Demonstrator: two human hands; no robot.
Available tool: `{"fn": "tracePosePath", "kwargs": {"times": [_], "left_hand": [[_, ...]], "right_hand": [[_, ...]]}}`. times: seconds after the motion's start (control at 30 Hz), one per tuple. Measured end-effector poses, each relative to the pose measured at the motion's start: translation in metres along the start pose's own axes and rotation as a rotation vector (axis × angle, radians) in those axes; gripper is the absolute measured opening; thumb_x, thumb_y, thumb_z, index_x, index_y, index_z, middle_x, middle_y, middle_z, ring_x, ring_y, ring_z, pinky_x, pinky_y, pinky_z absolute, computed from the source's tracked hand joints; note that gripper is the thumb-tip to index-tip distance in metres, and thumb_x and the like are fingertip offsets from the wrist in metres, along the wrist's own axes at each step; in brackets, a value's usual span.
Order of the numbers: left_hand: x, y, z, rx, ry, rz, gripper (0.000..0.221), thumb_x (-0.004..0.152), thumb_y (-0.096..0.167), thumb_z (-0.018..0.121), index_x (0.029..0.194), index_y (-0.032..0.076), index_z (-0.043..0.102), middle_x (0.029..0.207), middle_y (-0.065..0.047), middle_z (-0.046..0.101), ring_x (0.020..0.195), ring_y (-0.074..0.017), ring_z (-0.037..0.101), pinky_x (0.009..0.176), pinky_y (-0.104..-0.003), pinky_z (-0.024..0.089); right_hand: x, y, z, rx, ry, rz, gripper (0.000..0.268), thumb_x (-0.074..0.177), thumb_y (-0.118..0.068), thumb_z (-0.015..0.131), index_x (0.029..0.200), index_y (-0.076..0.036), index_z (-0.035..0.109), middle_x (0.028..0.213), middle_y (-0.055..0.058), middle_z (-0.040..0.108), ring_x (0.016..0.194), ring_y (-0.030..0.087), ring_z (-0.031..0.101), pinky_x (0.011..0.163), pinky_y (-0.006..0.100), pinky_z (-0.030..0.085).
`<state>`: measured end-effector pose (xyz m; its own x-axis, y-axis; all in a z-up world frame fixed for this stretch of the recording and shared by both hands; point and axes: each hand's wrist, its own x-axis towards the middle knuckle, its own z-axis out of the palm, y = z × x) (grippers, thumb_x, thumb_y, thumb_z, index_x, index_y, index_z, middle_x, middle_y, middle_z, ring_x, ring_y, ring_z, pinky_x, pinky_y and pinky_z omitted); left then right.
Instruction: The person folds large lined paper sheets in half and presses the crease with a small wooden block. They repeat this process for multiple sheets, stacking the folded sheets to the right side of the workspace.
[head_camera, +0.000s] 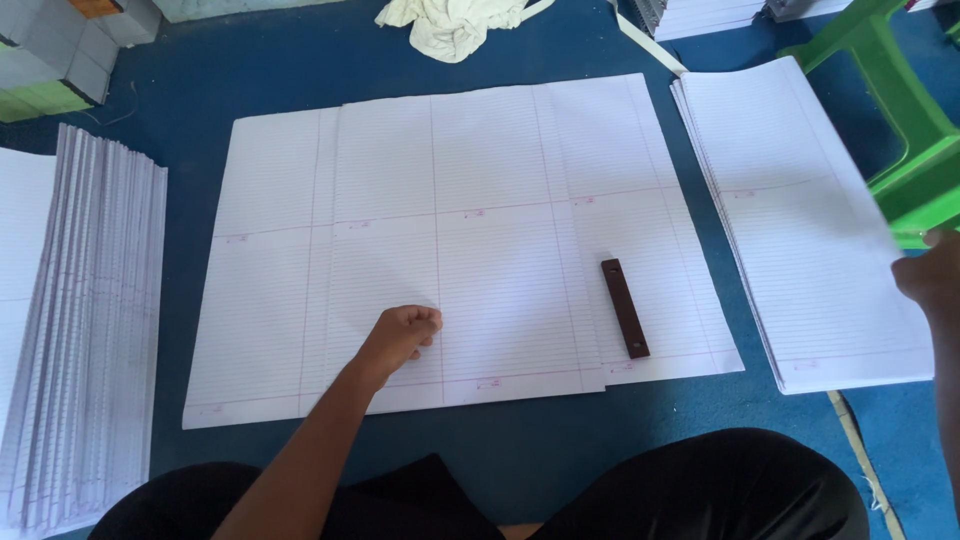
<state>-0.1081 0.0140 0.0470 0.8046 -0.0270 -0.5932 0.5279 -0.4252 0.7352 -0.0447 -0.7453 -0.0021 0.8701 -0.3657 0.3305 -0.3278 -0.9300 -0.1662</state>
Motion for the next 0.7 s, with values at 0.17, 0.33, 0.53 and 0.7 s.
{"fn": "tracePosePath", "kwargs": {"times": [0.17,0.33,0.53,0.7], "left_hand": [[0.002,-0.003,0.0,0.001,0.0,0.016,0.036,0.091,0.036,0.067,0.112,0.008,0.074,0.098,-0.006,0.073,0.091,-0.0158,0.066,0.079,-0.033,0.055],[0.003,-0.005,0.001,0.012,-0.004,0.026,0.035,0.091,0.034,0.067,0.111,0.007,0.076,0.097,-0.009,0.072,0.089,-0.017,0.065,0.078,-0.032,0.055],[0.007,-0.012,0.004,0.025,0.016,0.048,0.043,0.089,0.034,0.069,0.122,0.006,0.07,0.109,-0.009,0.073,0.098,-0.0189,0.067,0.083,-0.036,0.056],[0.015,-0.02,0.009,0.101,0.03,0.119,0.056,0.088,0.034,0.07,0.133,0.001,0.063,0.126,-0.019,0.07,0.117,-0.026,0.067,0.1,-0.037,0.052]], "right_hand": [[0.011,-0.015,-0.004,0.075,-0.058,0.104,0.051,0.084,-0.012,0.084,0.127,0.01,0.067,0.113,0.033,0.072,0.106,0.039,0.07,0.088,0.048,0.058],[0.031,-0.068,-0.027,-0.175,-0.118,0.021,0.049,0.085,-0.032,0.085,0.125,-0.006,0.073,0.115,0.021,0.072,0.098,0.037,0.069,0.082,0.051,0.054],[0.016,-0.186,-0.078,0.129,-0.38,0.165,0.038,0.1,-0.03,0.073,0.133,-0.01,0.071,0.107,0.019,0.08,0.084,0.026,0.077,0.093,0.043,0.056],[-0.012,-0.285,-0.104,0.258,-0.432,0.095,0.032,0.099,-0.022,0.07,0.127,-0.006,0.071,0.109,0.017,0.076,0.078,0.023,0.075,0.076,0.036,0.062]]}}
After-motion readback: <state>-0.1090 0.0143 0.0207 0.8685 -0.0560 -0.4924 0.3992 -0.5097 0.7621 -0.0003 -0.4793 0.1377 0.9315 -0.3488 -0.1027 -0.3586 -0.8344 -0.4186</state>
